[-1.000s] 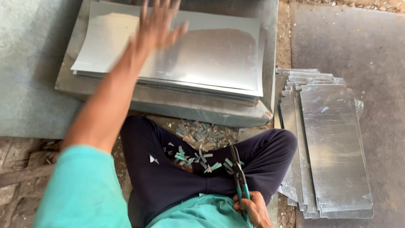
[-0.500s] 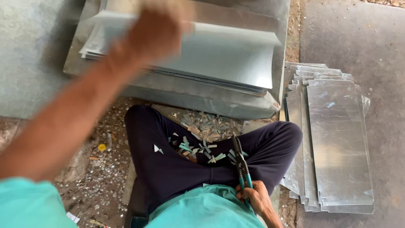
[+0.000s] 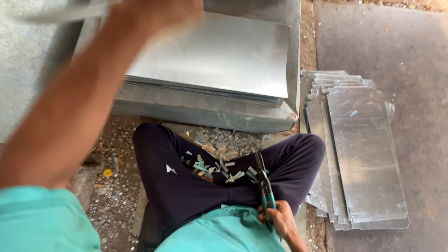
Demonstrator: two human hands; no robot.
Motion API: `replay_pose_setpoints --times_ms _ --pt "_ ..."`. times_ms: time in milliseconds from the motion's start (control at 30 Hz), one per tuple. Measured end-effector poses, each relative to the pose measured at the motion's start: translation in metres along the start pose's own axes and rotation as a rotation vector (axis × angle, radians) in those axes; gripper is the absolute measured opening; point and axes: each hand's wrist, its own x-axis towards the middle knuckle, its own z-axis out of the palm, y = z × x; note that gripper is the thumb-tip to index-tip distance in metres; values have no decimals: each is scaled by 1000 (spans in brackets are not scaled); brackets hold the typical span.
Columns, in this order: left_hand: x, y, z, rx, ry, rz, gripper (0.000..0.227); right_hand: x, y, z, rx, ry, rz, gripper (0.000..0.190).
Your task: The person sits cross-legged on the ground and uses tin snips to cut rectangular metal sheets. They repeatedly pick up sheets from a stack, cut along the edges to create notches, and place the finished pieces aside.
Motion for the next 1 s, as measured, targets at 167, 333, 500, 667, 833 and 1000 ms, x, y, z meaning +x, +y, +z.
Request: replay_pose_setpoints --times_ms 167,333,500,667,833,1000 --pt "-50 -28 69 -318 -187 -37 58 7 -8 -4 -85 -38 23 34" --pt "-125 -103 127 21 341 -420 72 0 -7 -2 -124 -20 0 34" --pt "-204 -134 168 -578 232 -1132 51 -17 -22 10 -369 122 100 30" --pt "-220 -119 177 -1800 666 -933 5 -29 -68 29 -567 84 138 25" --pt "-244 2 201 -1944 675 -815 5 -51 -99 38 -551 58 -310 22" --pt "-247 76 208 -2129 530 -872 20 -51 -118 62 -785 -97 -193 18"
